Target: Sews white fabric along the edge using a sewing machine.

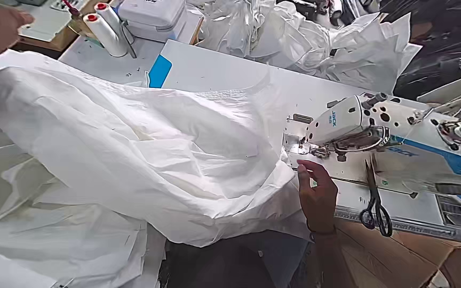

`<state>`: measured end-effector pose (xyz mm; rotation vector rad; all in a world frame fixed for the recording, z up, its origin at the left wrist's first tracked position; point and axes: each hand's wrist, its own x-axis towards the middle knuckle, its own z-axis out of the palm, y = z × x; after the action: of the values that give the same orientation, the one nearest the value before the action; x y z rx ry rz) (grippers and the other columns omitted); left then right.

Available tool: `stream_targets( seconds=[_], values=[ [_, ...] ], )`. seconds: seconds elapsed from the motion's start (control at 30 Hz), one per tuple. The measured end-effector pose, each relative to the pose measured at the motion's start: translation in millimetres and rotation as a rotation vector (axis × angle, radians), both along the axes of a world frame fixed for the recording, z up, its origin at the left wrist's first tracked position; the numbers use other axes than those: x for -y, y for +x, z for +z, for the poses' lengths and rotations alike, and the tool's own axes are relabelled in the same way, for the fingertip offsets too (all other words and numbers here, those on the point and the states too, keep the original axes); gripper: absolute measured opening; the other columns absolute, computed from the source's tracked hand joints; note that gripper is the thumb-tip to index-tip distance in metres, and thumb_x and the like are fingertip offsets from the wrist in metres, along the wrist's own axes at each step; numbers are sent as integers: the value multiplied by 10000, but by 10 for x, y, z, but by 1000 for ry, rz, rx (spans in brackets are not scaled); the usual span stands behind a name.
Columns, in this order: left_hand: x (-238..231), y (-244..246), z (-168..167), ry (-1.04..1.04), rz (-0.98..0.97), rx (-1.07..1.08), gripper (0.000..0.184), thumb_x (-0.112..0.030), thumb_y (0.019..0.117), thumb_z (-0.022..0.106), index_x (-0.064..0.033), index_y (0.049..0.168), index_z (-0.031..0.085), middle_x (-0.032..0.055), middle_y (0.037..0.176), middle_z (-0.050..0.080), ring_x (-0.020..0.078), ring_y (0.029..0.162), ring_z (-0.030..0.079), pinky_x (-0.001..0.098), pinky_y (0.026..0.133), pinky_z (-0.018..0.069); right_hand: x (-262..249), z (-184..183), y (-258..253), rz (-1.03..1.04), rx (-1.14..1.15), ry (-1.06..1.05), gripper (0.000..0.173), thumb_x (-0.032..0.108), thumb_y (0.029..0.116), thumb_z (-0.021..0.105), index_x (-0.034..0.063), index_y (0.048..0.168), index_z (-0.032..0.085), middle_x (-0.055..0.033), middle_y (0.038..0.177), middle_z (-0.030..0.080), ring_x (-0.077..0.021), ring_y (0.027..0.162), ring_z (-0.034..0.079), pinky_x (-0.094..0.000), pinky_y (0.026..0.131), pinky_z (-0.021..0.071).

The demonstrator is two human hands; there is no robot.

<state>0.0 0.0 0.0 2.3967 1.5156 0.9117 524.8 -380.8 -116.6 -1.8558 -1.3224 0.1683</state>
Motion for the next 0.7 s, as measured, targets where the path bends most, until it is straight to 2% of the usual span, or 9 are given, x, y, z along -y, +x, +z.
stream_targets(
  seconds=[0.03,0.13,0.2,0.3,0.37,0.43,0.53,0.6,0.7],
  values=[
    [182,641,300,-16,-209,-145,358,-269,1059,510,52,1178,616,293,1078,657,430,1024,651,638,884,478,245,-55,51,-69,13,23,255,196,1021,574,37,1123,745,-104,1135,731,-171,1090,693,-345,939,589],
    [1389,2435,559,-150,-721,-314,304,-447,1031,483,-221,1154,645,-64,941,698,68,820,691,371,701,597,742,-20,492,-317,157,-31,265,151,1015,569,-7,1166,717,-180,1151,694,-210,1019,695,-341,858,600],
    [2019,3163,317,-459,-967,-417,291,-420,1063,497,-183,1122,653,-58,817,660,65,688,637,321,614,535,1010,90,884,-482,257,-252,297,126,1004,551,-20,1219,695,-254,1173,665,-335,1010,674,-473,861,567],
    [2385,3870,-206,-778,-933,-591,457,-490,1082,406,-88,1175,602,99,838,634,281,801,650,517,683,502,1334,104,1370,-501,266,-701,356,75,965,590,-29,1300,649,-322,1280,616,-496,1199,600,-660,991,473],
    [2427,4110,-611,-841,-828,-373,380,-426,1058,498,-75,1160,603,105,843,653,275,798,658,516,708,521,1425,16,1463,-436,273,-819,416,81,942,636,-33,1340,602,-339,1297,583,-517,1192,590,-672,961,488],
    [2459,4166,-867,-993,-731,-2,258,-230,984,674,-42,1147,605,82,850,664,180,737,623,390,693,512,1455,-37,1480,-413,317,-784,434,117,926,677,-37,1324,600,-352,1249,591,-534,1117,618,-676,886,517],
    [2568,4065,-1125,-1381,-585,565,334,70,862,726,-42,1134,566,73,930,673,106,761,640,266,692,539,1488,-22,1506,-523,182,-691,596,228,867,748,-17,1363,527,-257,1092,692,-451,928,689,-672,769,530],
    [2584,3991,-1273,-1500,-580,750,427,130,855,680,-74,1211,566,83,996,679,132,800,659,293,715,564,1564,-35,1575,-580,1,-563,672,224,807,782,-5,1353,465,-164,995,721,-311,765,712,-552,671,573],
    [2483,3886,-1368,-1623,-754,802,689,162,870,603,-183,1446,444,87,1168,657,155,881,684,321,768,597,1813,-105,1606,-420,-699,-153,300,52,971,614,20,1220,449,-133,1029,745,-193,775,760,-326,674,643]
  ],
)
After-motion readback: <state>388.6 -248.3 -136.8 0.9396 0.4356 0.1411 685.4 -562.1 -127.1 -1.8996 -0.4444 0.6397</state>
